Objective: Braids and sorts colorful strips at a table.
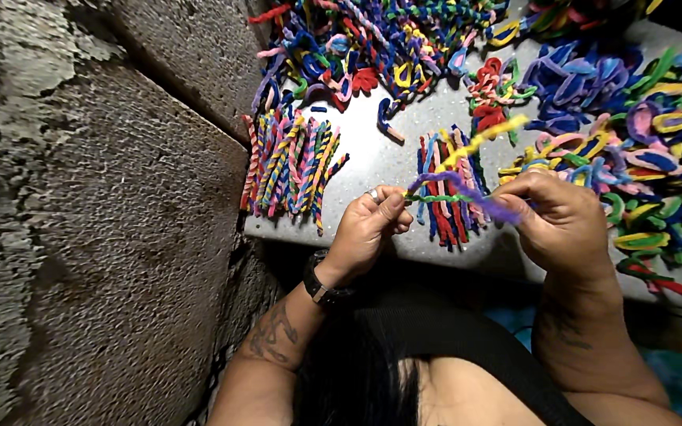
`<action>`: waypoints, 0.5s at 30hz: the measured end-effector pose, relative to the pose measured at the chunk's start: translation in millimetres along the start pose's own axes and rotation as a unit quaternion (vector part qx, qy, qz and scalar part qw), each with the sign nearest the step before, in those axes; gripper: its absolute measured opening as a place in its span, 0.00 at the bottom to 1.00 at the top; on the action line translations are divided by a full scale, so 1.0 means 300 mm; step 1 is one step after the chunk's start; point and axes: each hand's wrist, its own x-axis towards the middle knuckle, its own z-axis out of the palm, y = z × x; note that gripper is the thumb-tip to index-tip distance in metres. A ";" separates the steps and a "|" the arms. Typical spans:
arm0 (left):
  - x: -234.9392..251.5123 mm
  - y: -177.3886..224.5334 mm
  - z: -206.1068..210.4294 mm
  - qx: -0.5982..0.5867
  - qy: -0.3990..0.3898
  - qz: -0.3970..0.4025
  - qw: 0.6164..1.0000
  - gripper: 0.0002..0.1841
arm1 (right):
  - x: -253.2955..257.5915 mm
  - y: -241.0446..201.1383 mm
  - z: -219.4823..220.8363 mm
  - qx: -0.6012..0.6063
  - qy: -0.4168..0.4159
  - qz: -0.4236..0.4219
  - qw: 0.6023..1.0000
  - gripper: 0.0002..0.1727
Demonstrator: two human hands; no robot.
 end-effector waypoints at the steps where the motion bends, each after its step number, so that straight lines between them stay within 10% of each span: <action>1: 0.001 0.001 0.003 -0.003 0.001 -0.005 1.000 0.10 | 0.000 0.002 -0.001 -0.004 -0.004 0.001 1.000 0.16; 8: 0.006 0.012 0.015 -0.038 0.013 -0.038 0.998 0.11 | 0.001 0.017 -0.003 0.011 -0.029 0.010 0.999 0.16; 15: 0.022 -0.056 -0.003 0.272 0.070 0.145 0.949 0.04 | -0.013 -0.073 0.008 0.142 -0.105 -0.058 0.983 0.14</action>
